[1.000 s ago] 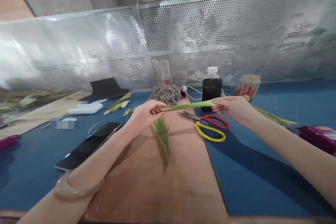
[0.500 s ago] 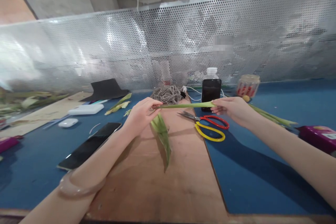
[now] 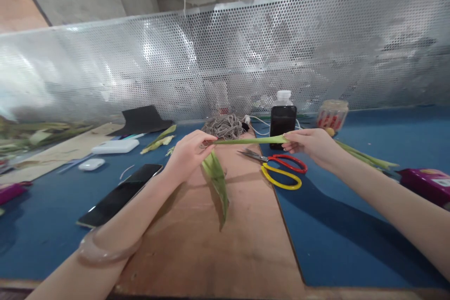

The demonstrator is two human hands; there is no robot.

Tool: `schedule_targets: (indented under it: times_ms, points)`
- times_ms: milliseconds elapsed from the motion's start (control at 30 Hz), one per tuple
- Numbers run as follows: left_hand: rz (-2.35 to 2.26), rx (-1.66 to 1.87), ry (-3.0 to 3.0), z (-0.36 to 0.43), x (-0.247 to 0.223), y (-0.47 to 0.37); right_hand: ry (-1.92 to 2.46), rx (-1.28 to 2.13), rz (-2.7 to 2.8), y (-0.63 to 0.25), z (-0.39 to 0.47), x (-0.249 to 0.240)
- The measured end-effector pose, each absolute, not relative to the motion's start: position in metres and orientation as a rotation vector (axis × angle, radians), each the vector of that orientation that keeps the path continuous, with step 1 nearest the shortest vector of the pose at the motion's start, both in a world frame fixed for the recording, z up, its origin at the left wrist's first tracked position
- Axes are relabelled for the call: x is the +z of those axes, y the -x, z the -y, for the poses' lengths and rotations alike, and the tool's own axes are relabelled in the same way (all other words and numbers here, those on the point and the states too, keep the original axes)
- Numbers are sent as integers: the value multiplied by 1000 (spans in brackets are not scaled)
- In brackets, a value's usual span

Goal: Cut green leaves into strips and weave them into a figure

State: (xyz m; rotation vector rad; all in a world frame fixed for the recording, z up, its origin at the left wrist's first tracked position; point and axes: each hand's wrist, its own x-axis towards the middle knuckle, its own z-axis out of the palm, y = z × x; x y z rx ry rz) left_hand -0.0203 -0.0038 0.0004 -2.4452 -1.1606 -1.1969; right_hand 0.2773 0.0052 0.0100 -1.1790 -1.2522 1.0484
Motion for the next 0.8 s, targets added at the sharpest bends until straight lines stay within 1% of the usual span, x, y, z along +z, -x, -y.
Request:
schedule_targets:
  times_ms: [233, 633, 733, 800]
  points:
    - [1150, -1201, 2442, 4, 0, 21, 1176, 1054, 1242, -277, -6, 10]
    - [1246, -1316, 2182, 4, -2, 24, 1167, 1263, 1096, -266, 3, 12]
    - [1298, -1438, 2096, 3, -2, 23, 1127, 1288, 1095, -258, 8, 9]
    - [1400, -1665, 2011, 1, -3, 22, 1099, 1300, 1094, -253, 12, 8]
